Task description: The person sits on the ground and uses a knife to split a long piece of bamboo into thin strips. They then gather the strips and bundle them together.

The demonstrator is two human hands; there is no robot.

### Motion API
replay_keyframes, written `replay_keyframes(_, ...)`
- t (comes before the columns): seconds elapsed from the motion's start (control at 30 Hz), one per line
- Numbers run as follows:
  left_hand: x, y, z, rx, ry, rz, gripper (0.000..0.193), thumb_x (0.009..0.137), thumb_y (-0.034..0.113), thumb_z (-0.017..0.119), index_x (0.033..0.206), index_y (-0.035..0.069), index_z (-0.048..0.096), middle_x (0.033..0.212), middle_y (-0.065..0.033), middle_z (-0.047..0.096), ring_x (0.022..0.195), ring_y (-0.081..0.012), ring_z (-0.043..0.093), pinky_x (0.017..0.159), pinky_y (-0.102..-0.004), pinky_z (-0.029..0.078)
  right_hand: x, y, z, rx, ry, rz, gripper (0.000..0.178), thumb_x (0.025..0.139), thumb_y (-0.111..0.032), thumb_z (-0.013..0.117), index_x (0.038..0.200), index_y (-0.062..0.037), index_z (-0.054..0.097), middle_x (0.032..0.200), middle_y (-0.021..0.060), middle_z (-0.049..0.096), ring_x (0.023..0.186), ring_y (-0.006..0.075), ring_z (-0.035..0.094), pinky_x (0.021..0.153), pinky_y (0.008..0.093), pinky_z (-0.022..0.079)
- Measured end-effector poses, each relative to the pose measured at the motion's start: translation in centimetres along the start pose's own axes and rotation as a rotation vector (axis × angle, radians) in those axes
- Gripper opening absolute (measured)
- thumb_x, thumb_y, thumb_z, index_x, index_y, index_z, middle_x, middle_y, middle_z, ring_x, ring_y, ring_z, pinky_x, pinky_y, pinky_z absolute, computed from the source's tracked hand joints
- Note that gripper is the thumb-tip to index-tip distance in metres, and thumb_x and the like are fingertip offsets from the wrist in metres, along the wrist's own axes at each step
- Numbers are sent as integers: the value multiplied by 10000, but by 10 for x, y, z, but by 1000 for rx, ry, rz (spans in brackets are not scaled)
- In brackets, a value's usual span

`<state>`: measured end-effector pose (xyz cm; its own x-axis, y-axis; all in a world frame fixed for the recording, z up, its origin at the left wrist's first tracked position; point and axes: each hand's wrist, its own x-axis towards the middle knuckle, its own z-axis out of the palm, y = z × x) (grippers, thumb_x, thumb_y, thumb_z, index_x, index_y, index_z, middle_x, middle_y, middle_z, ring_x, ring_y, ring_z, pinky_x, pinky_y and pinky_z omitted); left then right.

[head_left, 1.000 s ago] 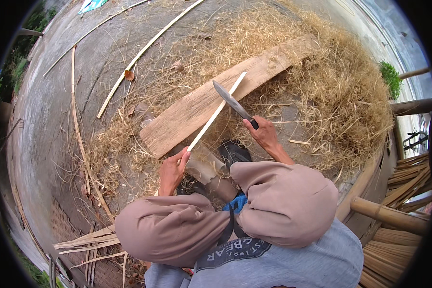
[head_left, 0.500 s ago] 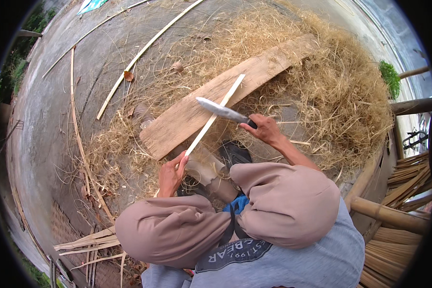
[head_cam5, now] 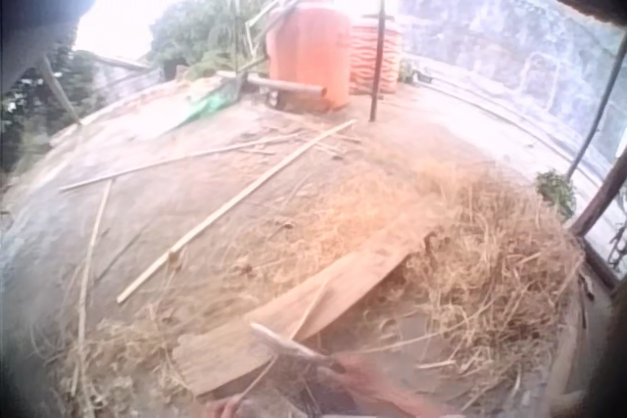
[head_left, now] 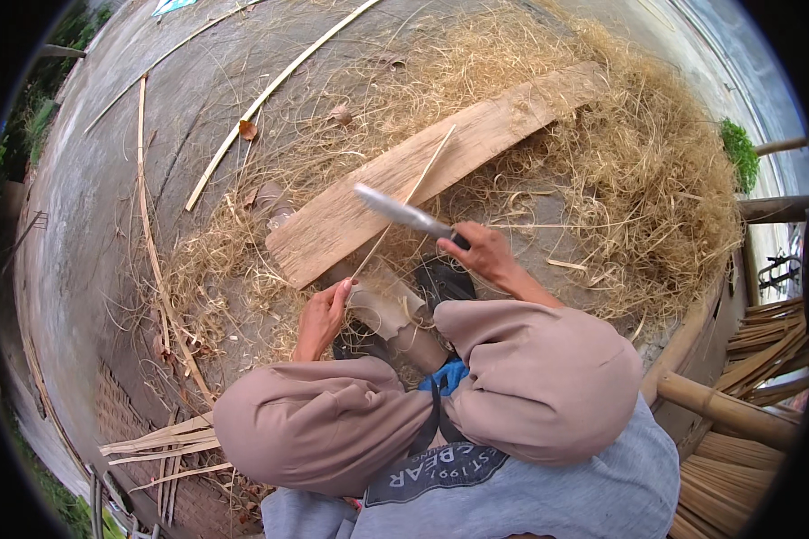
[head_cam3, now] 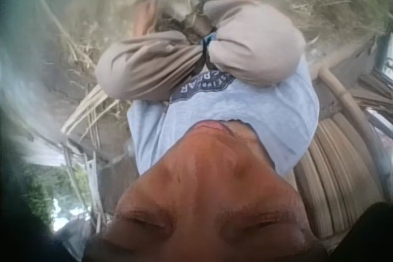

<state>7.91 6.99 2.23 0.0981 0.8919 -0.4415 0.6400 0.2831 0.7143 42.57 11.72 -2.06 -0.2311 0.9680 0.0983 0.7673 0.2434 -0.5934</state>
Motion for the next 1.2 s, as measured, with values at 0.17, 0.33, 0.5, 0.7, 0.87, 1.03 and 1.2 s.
replay_keyframes(0.17,11,11,0,16,60,90,478,1072,498,439,1187,144,738,791,-218,663,801,-327,700,753,-428,505,61,29,-33,-146,124,97,520,957,-529,656,778,-45,586,716,145,618,645,326,625,590,443,494)
replay_keyframes(0.33,6,-7,3,-25,101,93,470,1093,446,450,1158,80,737,606,-55,387,595,-128,402,563,-334,358,29,7,-8,-90,-118,-217,540,967,-537,639,766,-41,567,692,135,587,626,302,620,557,448,476)
replay_keyframes(0.5,7,-11,4,13,122,154,465,1098,423,447,1139,72,750,578,-9,337,567,-97,371,534,-308,317,76,104,-59,-10,285,528,574,988,-532,609,736,-17,602,603,129,590,547,296,566,536,436,435)
replay_keyframes(0.7,9,-30,11,-69,51,53,494,1106,414,424,1021,57,754,576,14,373,548,-100,389,521,-300,313,57,50,-46,184,175,392,600,1007,-523,584,732,10,599,571,136,571,520,283,536,532,425,420)
replay_keyframes(0.87,8,-32,5,-32,41,6,515,1106,415,422,941,20,707,578,-33,475,558,-122,466,540,-319,372,-1,-26,10,160,-86,40,559,982,-542,614,781,-21,628,667,142,624,596,297,596,577,434,481)
replay_keyframes(1.03,12,-31,14,19,148,112,488,1097,405,413,933,26,673,662,-151,596,622,-294,596,613,-411,451,12,-2,4,97,27,5,586,971,-561,617,768,-11,632,652,155,625,598,303,613,580,440,500)
replay_keyframes(1.2,12,-21,8,106,75,84,486,1092,416,430,1051,1,680,725,-174,636,647,-277,606,654,-399,474,77,53,-45,49,274,430,616,967,-572,620,723,-6,597,541,167,556,540,331,601,562,451,498)
